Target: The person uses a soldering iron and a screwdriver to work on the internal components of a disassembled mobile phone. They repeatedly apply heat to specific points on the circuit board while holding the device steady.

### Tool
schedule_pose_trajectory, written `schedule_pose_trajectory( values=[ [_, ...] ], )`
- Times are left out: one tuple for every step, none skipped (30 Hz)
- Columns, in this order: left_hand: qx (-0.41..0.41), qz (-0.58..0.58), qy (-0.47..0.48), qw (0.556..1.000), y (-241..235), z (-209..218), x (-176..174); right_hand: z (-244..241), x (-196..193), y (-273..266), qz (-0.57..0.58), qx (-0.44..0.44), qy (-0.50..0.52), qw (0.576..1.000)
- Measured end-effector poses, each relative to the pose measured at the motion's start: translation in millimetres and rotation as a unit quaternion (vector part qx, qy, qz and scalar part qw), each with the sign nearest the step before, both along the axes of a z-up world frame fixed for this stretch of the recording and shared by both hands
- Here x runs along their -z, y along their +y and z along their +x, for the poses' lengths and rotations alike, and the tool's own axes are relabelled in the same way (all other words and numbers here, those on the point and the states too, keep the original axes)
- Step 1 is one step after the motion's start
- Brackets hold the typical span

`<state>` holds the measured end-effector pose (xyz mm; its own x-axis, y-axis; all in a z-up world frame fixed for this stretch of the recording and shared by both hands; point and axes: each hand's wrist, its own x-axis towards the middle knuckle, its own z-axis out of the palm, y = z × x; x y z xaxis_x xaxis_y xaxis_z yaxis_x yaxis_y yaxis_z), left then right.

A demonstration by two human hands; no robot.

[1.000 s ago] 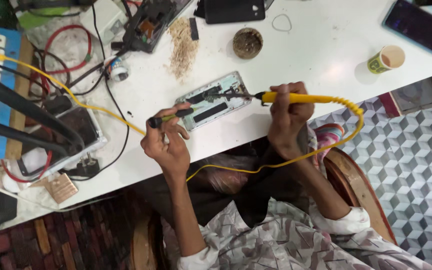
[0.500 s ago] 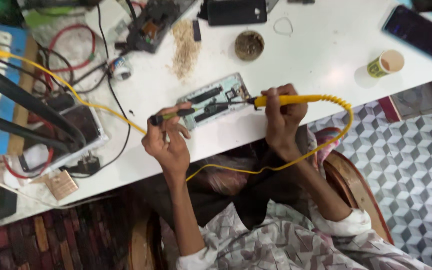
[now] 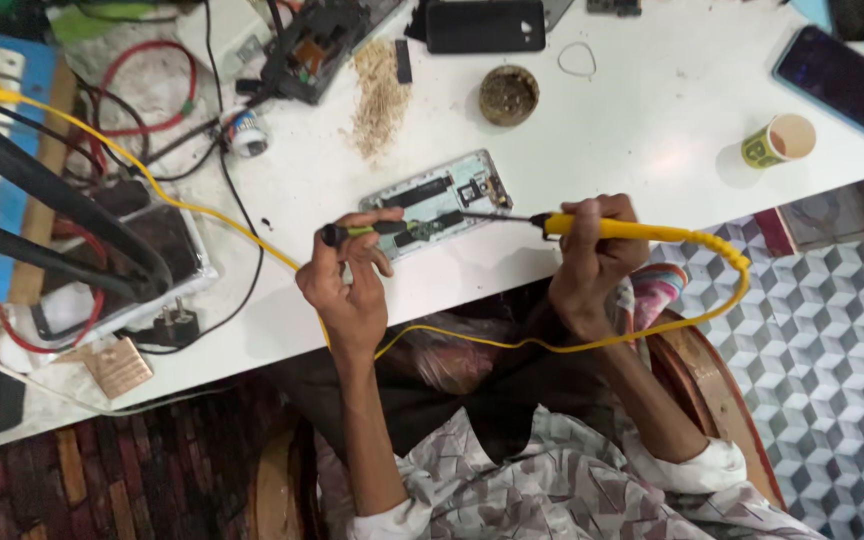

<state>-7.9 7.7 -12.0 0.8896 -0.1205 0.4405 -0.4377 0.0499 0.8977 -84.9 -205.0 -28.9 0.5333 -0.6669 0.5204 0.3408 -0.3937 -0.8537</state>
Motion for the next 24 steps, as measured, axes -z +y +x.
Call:
schedule_pose_trajectory(
  values=[
    [-0.001,-0.002,0.005,1.0,-1,0,2,-4,3,-1,0.037,0.003,0.001,0.999],
    [-0.003,-0.003,0.009,1.0,0,0,3,-6,6,-1,0.076,0.006,0.0,0.997],
    [-0.004,0.003,0.01,1.0,1,-1,3,-8,8,0,0.114,0.008,-0.001,0.993],
    [-0.003,0.009,0.009,1.0,1,-1,3,-11,9,0,0.126,0.003,0.005,0.992],
    [-0.003,0.014,0.008,1.0,1,-2,2,-14,9,0,0.138,-0.002,0.011,0.99],
    [-0.007,0.018,-0.004,1.0,-1,0,0,-13,8,-1,0.146,-0.009,0.011,0.989],
    [-0.011,0.021,-0.016,1.0,-2,1,-2,-12,7,-2,0.123,-0.007,0.023,0.992],
    [-0.016,0.026,-0.025,0.999,-1,0,-4,-12,7,0,0.103,-0.005,0.037,0.994],
    [-0.016,0.025,-0.015,0.999,-1,0,-7,-13,7,1,0.082,-0.004,0.052,0.995],
    [-0.017,0.023,-0.005,1.0,-2,-1,-9,-14,6,3,0.059,0.003,0.054,0.997],
    [-0.017,0.02,0.005,1.0,-3,0,-11,-13,6,5,0.037,0.009,0.057,0.998],
    [-0.012,0.026,-0.007,1.0,-3,1,-13,-11,6,5,0.014,0.015,0.06,0.998],
    [-0.007,0.033,-0.019,0.999,-5,3,-13,-8,6,6,0.052,0.016,0.058,0.997],
    [-0.001,0.043,-0.024,0.999,-3,0,-13,-10,8,8,0.094,0.018,0.063,0.993],
    [-0.007,0.049,-0.015,0.999,-2,0,-11,-12,10,9,0.135,0.02,0.068,0.988],
    [-0.01,0.058,-0.001,0.998,-1,-1,-9,-15,12,10,0.118,0.027,0.064,0.991],
    [-0.014,0.067,0.012,0.998,0,-3,-8,-17,14,11,0.101,0.034,0.06,0.992],
    [-0.016,0.068,0.013,0.997,-1,-1,-7,-15,15,10,0.081,0.041,0.049,0.995],
    [-0.019,0.068,0.014,0.997,-1,0,-8,-15,14,10,0.062,0.042,0.068,0.995],
    [-0.021,0.067,0.014,0.997,-2,1,-9,-16,12,9,0.04,0.043,0.085,0.995],
    [-0.021,0.083,0.018,0.996,-3,0,-11,-17,10,8,0.018,0.045,0.103,0.994],
    [-0.023,0.098,0.018,0.995,-4,0,-13,-17,8,9,0.025,0.038,0.1,0.994],
    [-0.025,0.114,0.017,0.993,-4,0,-17,-18,5,11,0.031,0.031,0.096,0.994],
    [-0.028,0.123,0.022,0.992,-5,0,-21,-15,2,11,0.036,0.024,0.09,0.995]
  ],
)
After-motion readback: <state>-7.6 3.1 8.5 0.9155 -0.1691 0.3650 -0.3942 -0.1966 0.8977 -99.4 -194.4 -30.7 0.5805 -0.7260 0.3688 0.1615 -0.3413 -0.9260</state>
